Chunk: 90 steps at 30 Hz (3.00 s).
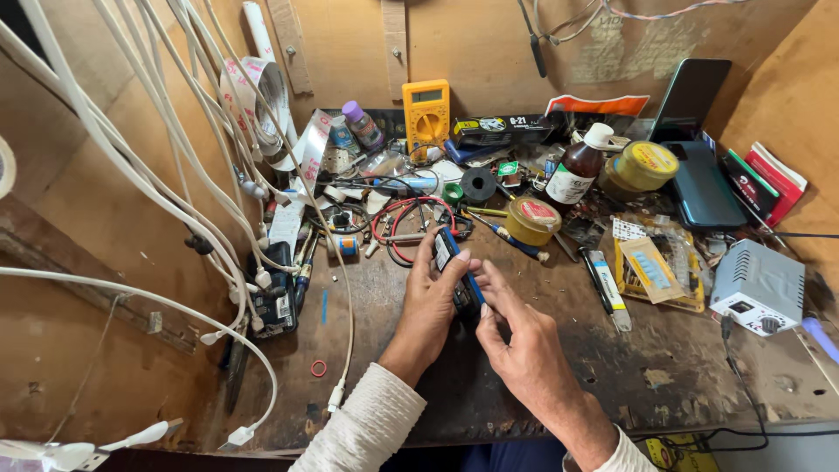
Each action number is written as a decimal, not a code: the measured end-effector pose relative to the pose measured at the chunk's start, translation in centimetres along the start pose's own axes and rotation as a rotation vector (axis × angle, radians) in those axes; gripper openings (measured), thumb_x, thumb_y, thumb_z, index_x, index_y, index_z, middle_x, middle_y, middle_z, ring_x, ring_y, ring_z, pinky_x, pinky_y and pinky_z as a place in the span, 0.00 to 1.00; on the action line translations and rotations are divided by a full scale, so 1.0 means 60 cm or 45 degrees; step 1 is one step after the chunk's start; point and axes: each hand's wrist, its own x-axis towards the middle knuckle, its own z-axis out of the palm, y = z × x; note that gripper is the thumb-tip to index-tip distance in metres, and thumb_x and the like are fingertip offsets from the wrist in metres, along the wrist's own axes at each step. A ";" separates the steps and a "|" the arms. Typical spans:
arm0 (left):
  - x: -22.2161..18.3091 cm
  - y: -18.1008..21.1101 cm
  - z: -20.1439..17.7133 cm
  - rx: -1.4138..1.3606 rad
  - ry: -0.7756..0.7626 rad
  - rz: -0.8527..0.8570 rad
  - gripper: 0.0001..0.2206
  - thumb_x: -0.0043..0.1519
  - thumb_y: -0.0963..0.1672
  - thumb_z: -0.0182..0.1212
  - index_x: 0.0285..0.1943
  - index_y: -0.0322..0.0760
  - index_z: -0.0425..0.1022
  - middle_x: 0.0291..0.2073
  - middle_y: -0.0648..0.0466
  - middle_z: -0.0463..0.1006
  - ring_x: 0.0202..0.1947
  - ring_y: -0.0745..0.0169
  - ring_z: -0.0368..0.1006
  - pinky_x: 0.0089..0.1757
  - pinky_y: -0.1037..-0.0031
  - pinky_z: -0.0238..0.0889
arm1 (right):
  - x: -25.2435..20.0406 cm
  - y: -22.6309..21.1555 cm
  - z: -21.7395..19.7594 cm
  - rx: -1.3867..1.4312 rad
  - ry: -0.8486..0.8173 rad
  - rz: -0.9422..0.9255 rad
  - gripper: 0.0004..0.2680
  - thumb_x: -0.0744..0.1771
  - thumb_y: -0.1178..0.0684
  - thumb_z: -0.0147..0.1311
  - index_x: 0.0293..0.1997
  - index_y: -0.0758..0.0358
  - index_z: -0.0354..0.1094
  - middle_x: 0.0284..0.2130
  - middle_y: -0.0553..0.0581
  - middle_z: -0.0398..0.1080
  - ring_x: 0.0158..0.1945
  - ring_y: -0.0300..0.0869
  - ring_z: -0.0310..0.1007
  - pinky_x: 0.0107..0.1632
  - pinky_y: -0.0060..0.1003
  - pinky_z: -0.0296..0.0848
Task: The person disassembles a mobile phone using a screwdriver and a plastic pry tool, removes internal components, and places them into a blue phone casing.
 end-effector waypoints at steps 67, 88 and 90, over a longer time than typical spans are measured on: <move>-0.038 0.028 0.024 0.253 0.181 0.045 0.39 0.53 0.40 0.69 0.73 0.44 0.50 0.44 0.52 0.73 0.38 0.65 0.73 0.38 0.72 0.71 | 0.055 0.148 -0.157 -0.051 0.289 0.588 0.06 0.69 0.55 0.57 0.41 0.68 0.76 0.29 0.55 0.78 0.29 0.35 0.77 0.30 0.31 0.79; 0.006 -0.003 0.024 0.011 0.080 0.103 0.44 0.57 0.43 0.67 0.81 0.38 0.42 0.48 0.53 0.72 0.45 0.64 0.70 0.41 0.74 0.68 | 0.039 -0.015 -0.003 -0.152 0.100 0.185 0.14 0.65 0.53 0.61 0.57 0.60 0.74 0.40 0.58 0.80 0.37 0.39 0.81 0.38 0.35 0.76; 0.006 0.009 0.024 0.188 0.081 0.002 0.44 0.56 0.45 0.68 0.79 0.37 0.43 0.49 0.54 0.74 0.46 0.63 0.72 0.41 0.73 0.70 | 0.031 -0.012 -0.009 -0.158 0.182 0.120 0.14 0.66 0.55 0.59 0.57 0.61 0.74 0.41 0.59 0.80 0.40 0.41 0.82 0.42 0.36 0.77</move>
